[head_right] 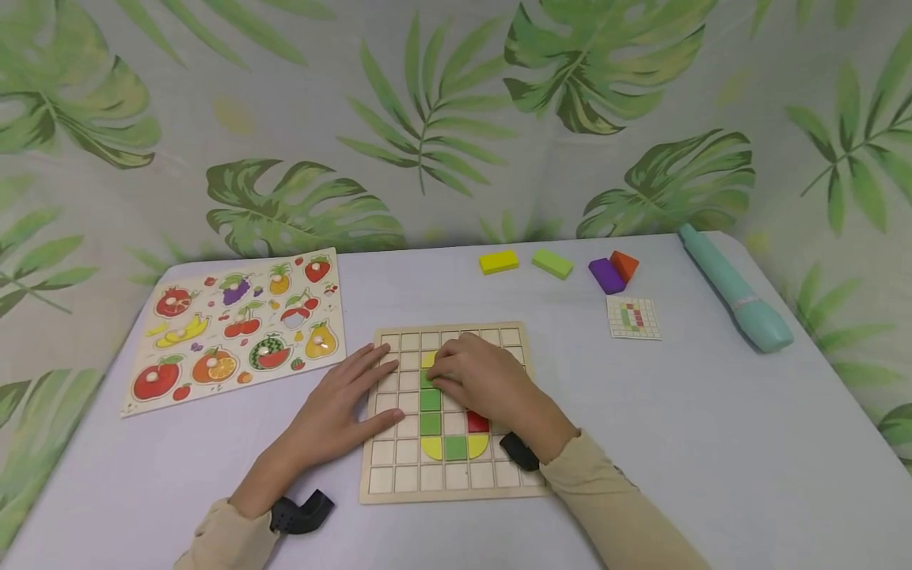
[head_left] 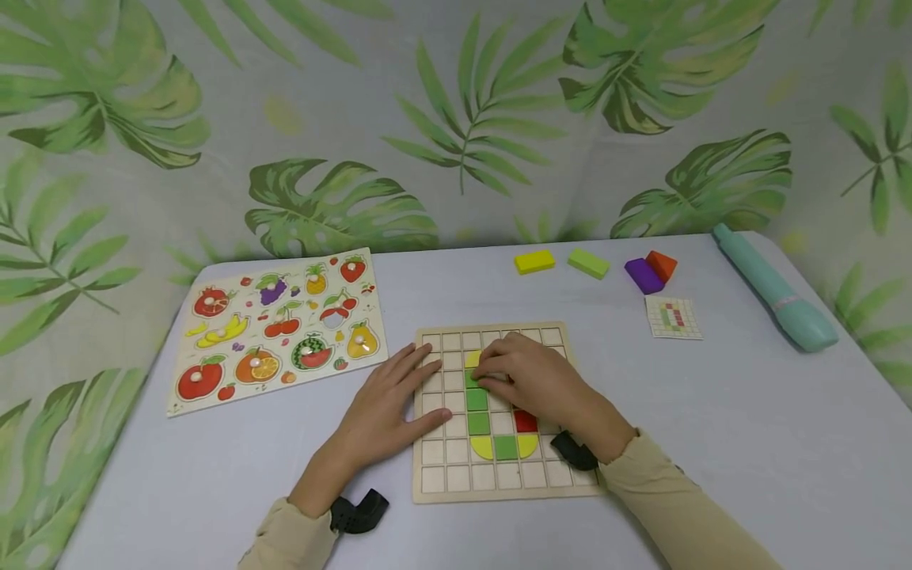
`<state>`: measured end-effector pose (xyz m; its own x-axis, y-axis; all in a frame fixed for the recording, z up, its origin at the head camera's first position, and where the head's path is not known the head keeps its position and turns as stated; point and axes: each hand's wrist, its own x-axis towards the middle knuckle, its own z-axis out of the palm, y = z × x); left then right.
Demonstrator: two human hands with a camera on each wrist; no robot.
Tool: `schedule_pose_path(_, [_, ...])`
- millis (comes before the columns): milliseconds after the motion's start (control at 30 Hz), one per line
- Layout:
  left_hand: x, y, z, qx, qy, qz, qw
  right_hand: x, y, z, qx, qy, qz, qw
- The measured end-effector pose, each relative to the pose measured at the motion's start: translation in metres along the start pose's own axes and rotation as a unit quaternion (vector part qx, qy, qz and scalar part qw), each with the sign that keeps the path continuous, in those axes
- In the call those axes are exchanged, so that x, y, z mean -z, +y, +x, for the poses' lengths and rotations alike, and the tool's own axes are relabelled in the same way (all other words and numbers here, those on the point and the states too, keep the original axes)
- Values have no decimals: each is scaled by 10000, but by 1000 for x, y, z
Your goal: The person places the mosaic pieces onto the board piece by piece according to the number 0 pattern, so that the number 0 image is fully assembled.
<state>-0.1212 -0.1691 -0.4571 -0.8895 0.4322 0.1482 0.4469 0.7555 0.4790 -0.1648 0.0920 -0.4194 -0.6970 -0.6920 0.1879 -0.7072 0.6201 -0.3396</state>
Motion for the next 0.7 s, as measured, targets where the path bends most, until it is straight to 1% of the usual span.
schedule_pose_path(267, [0,-2,2,28,12,-62,10000,-1,-1,2,-98,42,3,9999])
schedule_pose_path(533, [-2,-4,3,12,-30,-31,10000,-5,0,0,-103,66,-192,9997])
schedule_pose_path(600, [-2,-4,3,15,-18,-38,10000,-5,1,0,-93,64,-185,9998])
schedule_pose_path(700, [-4,-5,3,31,15,-52,10000,-4,3,-2,-129,-11,-28,9999])
